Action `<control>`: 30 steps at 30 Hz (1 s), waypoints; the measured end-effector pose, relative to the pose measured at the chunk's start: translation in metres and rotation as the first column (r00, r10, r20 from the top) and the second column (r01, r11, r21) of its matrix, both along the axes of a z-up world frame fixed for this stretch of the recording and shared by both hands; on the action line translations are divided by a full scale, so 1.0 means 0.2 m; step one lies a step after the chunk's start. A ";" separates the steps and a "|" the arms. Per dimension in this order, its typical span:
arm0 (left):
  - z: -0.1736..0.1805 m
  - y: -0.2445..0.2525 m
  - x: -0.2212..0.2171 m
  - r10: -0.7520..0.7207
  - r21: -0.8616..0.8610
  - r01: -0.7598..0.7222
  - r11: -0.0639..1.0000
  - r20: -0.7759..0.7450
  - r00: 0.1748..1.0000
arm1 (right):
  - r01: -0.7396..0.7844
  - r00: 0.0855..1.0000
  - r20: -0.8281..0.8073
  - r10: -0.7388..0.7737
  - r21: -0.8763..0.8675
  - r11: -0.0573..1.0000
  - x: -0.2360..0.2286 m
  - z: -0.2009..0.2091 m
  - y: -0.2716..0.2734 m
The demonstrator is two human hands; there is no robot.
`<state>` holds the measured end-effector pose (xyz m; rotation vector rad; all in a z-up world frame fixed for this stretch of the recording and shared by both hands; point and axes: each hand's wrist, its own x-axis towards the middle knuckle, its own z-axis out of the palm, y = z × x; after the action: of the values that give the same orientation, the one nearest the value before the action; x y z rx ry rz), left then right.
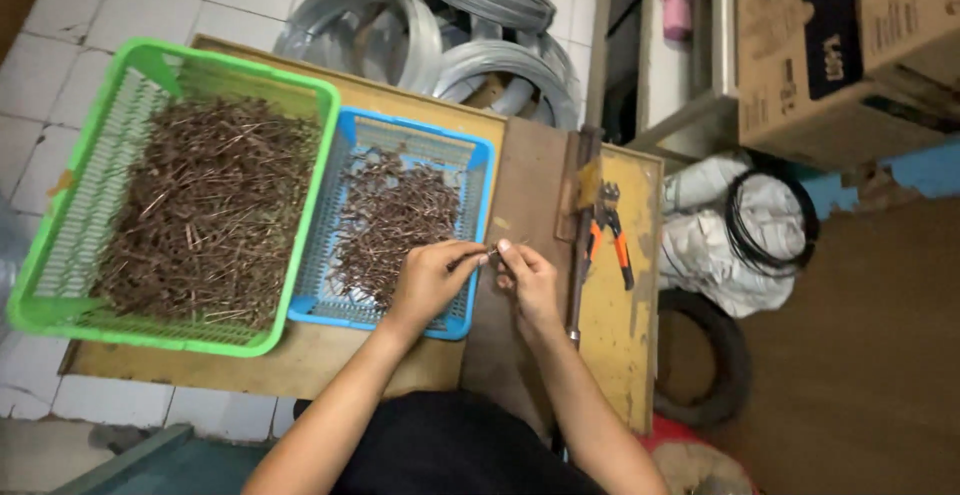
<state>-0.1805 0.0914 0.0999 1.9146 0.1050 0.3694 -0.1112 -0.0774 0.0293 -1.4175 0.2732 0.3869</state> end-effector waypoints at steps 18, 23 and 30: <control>-0.23 -0.16 0.31 -0.079 0.206 0.053 0.977 0.121 0.990 | 0.162 0.915 0.300 0.268 -0.884 0.438 -0.04 0.01 -0.60; -0.29 -0.17 0.56 -0.141 0.255 0.111 0.961 0.103 0.985 | -0.079 0.967 0.026 0.255 -0.916 0.394 -0.12 -0.02 -0.73; -0.46 -0.18 0.78 -0.122 0.232 0.107 0.967 0.052 0.991 | -0.215 0.975 -0.128 0.181 -0.747 0.629 -0.17 -0.12 -0.77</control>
<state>-0.0248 0.0553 0.0075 2.1222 -0.0959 0.3787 -0.1461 -0.2305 0.0054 -2.3004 0.3325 0.5139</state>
